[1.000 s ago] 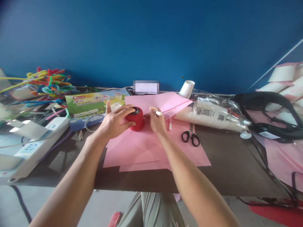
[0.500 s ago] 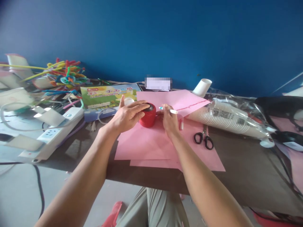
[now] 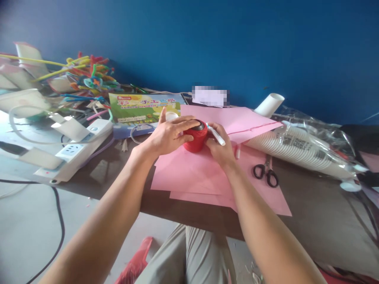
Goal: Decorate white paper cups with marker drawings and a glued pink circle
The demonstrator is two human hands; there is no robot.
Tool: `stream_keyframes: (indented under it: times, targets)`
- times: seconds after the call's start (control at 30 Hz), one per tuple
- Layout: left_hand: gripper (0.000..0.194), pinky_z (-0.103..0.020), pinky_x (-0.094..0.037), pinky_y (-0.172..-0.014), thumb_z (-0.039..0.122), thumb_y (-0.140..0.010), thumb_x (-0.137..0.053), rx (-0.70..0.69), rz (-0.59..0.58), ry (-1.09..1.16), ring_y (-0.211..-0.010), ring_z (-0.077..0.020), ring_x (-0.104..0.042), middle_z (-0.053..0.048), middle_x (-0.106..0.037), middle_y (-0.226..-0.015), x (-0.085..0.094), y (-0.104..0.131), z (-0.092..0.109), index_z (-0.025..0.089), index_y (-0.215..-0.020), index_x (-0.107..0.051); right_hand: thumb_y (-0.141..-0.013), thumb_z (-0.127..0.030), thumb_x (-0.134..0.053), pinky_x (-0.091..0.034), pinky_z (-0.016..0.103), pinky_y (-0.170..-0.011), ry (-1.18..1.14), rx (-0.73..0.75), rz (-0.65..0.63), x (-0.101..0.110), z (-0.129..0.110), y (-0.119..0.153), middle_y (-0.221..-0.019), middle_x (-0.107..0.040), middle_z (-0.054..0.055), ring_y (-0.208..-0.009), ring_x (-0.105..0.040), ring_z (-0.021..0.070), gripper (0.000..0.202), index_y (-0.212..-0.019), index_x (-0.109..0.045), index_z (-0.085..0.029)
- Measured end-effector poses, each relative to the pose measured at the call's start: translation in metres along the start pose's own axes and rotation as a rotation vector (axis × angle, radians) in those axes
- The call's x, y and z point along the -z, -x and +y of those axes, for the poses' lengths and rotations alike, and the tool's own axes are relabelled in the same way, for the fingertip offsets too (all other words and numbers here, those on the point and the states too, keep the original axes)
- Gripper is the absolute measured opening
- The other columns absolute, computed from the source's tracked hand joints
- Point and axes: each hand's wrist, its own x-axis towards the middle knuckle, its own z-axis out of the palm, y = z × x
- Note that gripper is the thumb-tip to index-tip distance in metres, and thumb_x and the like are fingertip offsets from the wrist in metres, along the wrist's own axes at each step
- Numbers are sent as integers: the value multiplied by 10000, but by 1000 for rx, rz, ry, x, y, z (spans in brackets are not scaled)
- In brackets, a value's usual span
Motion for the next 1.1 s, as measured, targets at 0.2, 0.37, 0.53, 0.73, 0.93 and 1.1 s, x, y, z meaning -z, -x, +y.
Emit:
stream_keyframes:
  times: [0.2,0.37,0.53,0.73,0.93,1.1]
  targets:
    - [390,-583,179,-1094,245,-870,-513,-6,7,15,-1179,-224,-550,31,-570,-1301,-2,-1,-3,382,-1234,-536,-660,-222,-646,-474,475,-882,-31,-7,-179,5,1,1,-1091,-626,14,-1013,-590,247,520,-1159,-508,-271]
    - [390,-592,190,-1085,253,-864,-527,7,-5,-2,-1191,-232,-538,35,-577,-1288,-2,-1,-2,383,-1232,-538,-672,-228,-650,-479,470,-874,-13,-10,-188,7,3,1,-1097,-619,13,-1025,-586,251,528,-1176,-498,-275]
    - [364,-588,181,-1091,270,-877,-518,7,-8,-3,-1192,-221,-538,30,-561,-1313,-2,-1,-2,370,-1227,-537,-660,-243,-667,-496,460,-844,14,-12,-173,7,2,0,-1071,-628,14,-1006,-589,255,517,-1153,-519,-276]
    - [352,-579,188,-1089,288,-890,-490,10,-5,20,-1197,-220,-535,17,-559,-1317,-2,0,-1,356,-1232,-543,-656,-239,-672,-484,470,-875,-11,-16,-175,7,7,-1,-1070,-625,11,-989,-593,245,526,-1158,-517,-277]
    - [375,-565,190,-1094,240,-921,-381,1,1,46,-1194,-206,-534,39,-573,-1298,1,1,4,375,-1225,-553,-636,-271,-679,-471,499,-913,32,7,-159,7,5,0,-1069,-626,9,-1011,-594,256,523,-1135,-524,-275]
    - [373,-553,115,-1129,225,-915,-392,-22,12,55,-1184,-200,-544,35,-569,-1308,0,1,2,371,-1216,-558,-638,-247,-671,-470,474,-929,25,17,-163,6,2,0,-1095,-623,15,-1048,-582,258,494,-1113,-539,-281]
